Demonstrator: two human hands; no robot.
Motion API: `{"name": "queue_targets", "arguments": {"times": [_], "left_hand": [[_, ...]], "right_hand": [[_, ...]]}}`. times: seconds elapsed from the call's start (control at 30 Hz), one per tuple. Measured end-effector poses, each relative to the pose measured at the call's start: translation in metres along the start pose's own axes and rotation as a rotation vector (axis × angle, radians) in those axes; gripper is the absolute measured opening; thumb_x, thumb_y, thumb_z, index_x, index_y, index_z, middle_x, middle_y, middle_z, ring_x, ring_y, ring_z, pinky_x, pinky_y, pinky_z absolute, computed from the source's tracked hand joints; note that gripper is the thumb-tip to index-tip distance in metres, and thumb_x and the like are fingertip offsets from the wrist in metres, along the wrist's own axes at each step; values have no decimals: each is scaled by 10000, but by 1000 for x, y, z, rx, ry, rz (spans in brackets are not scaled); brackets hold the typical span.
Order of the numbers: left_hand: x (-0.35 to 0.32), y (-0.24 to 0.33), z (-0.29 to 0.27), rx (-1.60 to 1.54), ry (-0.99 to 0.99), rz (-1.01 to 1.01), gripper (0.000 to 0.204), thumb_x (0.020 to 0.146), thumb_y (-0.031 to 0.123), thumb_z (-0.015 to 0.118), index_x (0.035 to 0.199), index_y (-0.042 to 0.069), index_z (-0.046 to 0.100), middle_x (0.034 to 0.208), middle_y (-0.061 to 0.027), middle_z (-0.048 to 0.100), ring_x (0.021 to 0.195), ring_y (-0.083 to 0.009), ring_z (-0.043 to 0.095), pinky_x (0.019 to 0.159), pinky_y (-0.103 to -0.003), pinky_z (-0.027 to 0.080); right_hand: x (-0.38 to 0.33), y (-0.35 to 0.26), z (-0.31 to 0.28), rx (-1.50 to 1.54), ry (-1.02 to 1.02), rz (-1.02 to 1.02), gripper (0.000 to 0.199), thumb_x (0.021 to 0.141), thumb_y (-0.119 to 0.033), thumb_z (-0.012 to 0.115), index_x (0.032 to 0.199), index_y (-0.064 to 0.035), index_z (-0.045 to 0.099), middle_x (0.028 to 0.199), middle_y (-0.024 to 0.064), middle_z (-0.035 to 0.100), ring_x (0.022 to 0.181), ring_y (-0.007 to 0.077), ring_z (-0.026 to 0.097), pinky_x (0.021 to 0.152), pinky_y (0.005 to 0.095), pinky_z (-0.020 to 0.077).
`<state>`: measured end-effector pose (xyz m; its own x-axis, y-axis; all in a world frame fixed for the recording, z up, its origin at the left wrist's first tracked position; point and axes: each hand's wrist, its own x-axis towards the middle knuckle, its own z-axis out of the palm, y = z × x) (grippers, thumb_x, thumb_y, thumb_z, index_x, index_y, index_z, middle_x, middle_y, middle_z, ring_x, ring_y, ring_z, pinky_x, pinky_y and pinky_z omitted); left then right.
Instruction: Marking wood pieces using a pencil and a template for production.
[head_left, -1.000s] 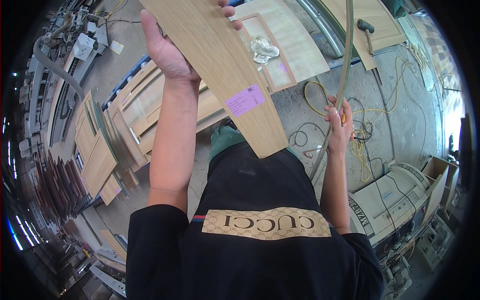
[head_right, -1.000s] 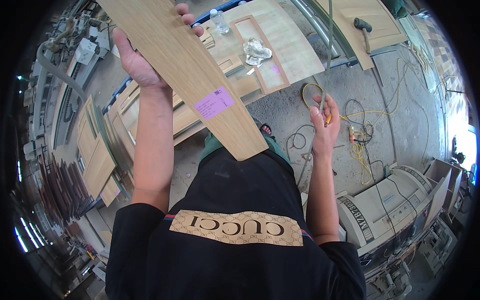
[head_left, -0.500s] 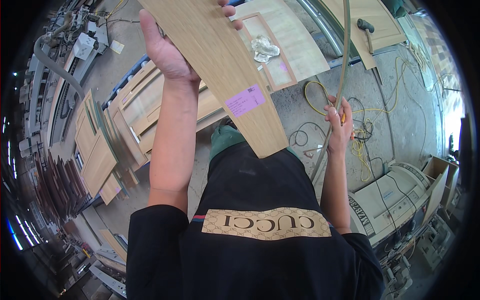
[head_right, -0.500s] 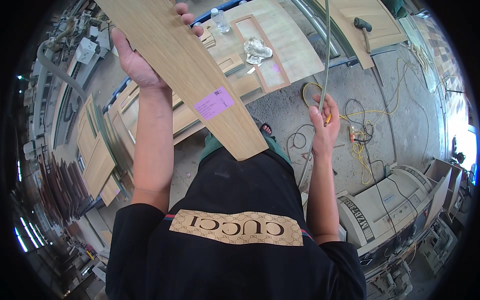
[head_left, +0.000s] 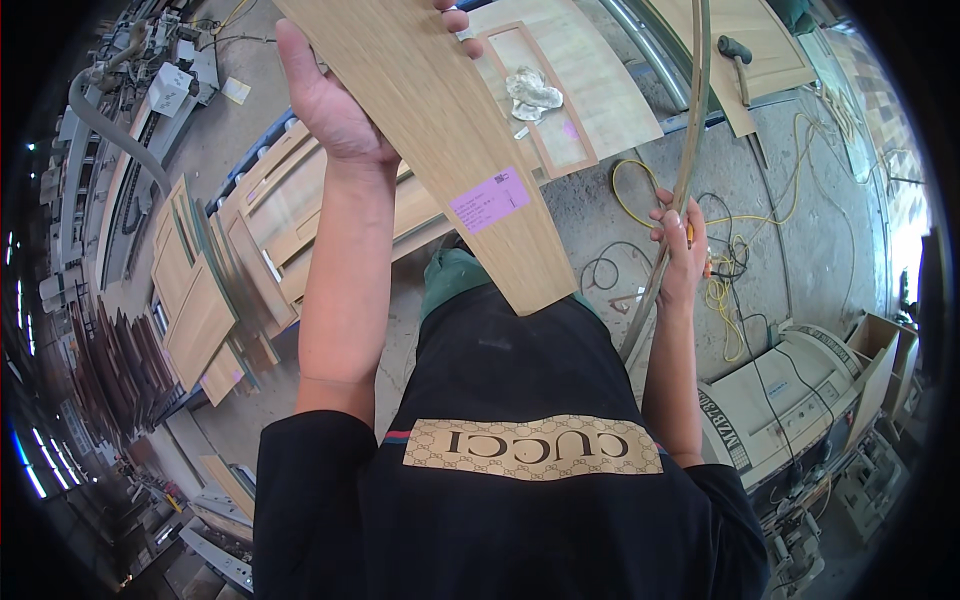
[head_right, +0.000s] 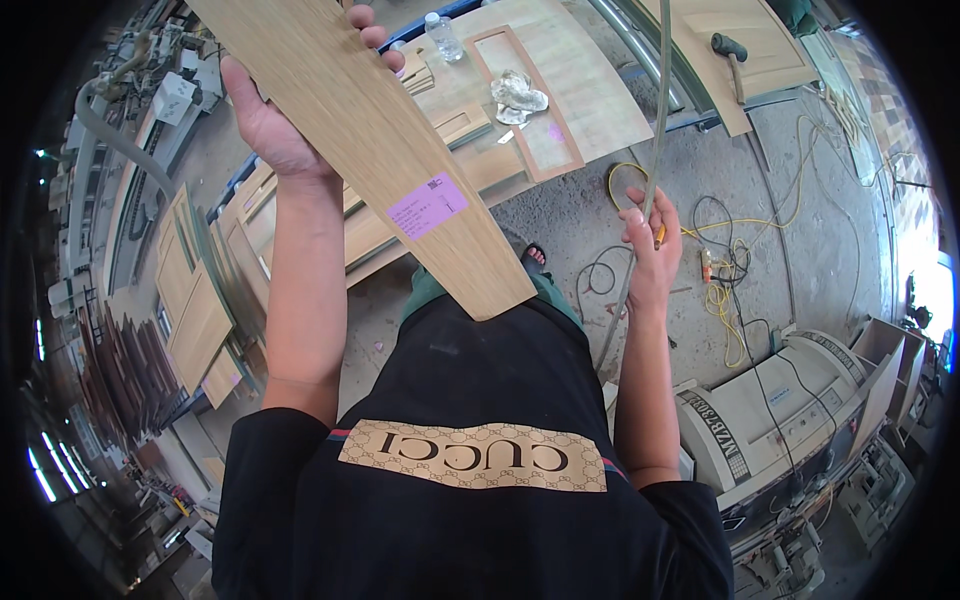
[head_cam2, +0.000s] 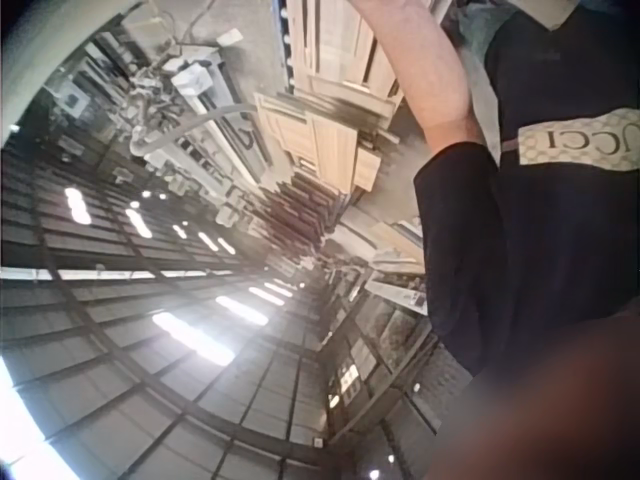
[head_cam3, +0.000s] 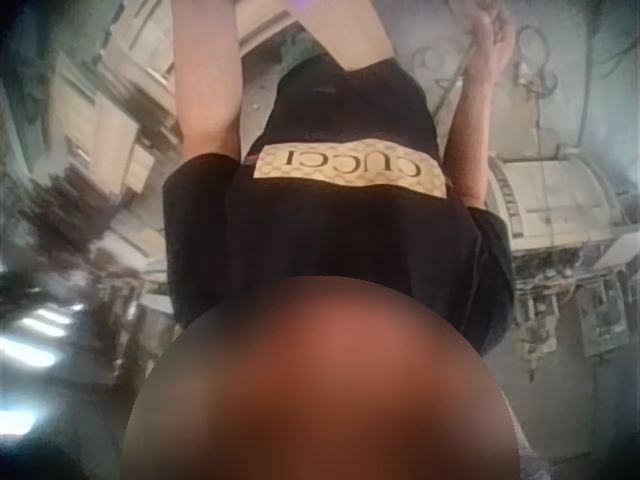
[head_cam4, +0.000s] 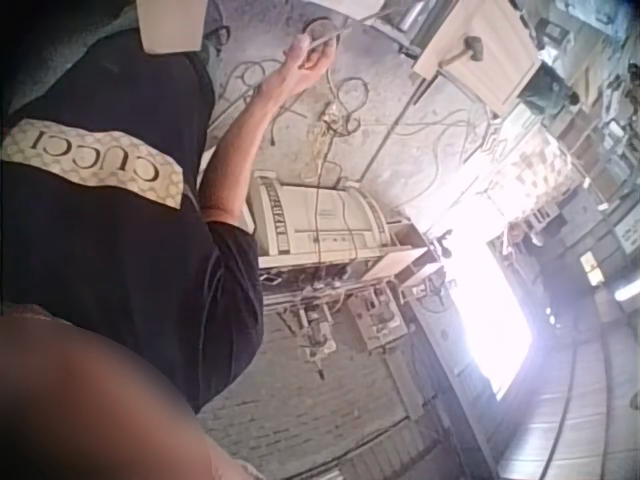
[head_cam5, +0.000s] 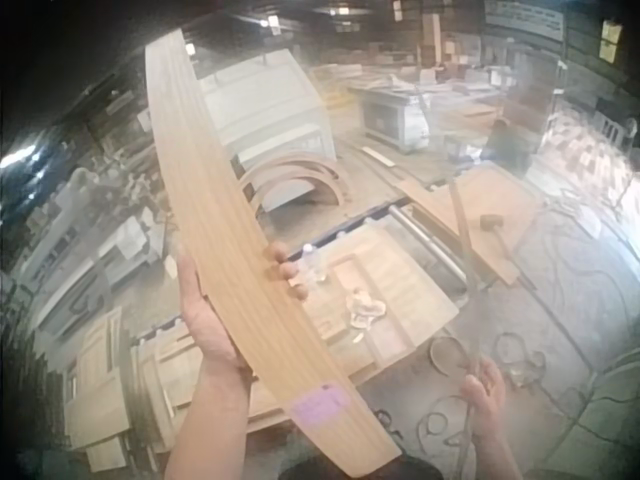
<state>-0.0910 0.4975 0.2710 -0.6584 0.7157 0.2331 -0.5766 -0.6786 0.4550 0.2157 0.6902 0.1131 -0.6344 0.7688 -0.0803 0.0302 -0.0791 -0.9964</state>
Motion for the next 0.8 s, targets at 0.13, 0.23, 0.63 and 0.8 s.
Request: {"name": "queue_targets", "arguments": {"times": [0.13, 0.23, 0.63, 0.8], "left_hand": [[0, 2, -4, -50, -7, -22, 900, 1006, 782, 409, 1403, -17, 533, 1208, -248, 647, 1045, -398, 650, 941, -586, 550], [28, -6, -43, -502, -521, -85, 879, 999, 792, 408, 1455, 48, 517, 1263, -252, 628, 1109, -392, 638, 975, -594, 537], [-78, 45, -151, 1565, 513, 143, 567, 1033, 381, 661, 1443, 1, 564, 1224, -114, 667, 1058, -197, 643, 954, -336, 517], [-171, 38, -218, 2043, 338, -110, 758, 892, 328, 824, 1509, 9, 521, 1387, -171, 615, 1265, -312, 604, 1058, -424, 489]], "right_hand": [[0, -3, 3, 52, 46, 18, 499, 1045, -277, 646, 1426, 33, 560, 1356, 146, 663, 1035, 117, 633, 830, 254, 498], [2, -5, 4, 52, 64, 33, 515, 1039, -272, 654, 1437, 39, 549, 1355, 148, 665, 1027, 117, 631, 834, 250, 495], [6, 22, -14, -72, 198, 101, 562, 1017, -298, 690, 1449, 36, 558, 1322, 124, 691, 1007, 120, 631, 821, 260, 488], [12, 23, -13, -120, 268, 198, 512, 1040, -344, 676, 1400, 11, 597, 1308, 99, 700, 1031, 122, 642, 804, 270, 498]]}}
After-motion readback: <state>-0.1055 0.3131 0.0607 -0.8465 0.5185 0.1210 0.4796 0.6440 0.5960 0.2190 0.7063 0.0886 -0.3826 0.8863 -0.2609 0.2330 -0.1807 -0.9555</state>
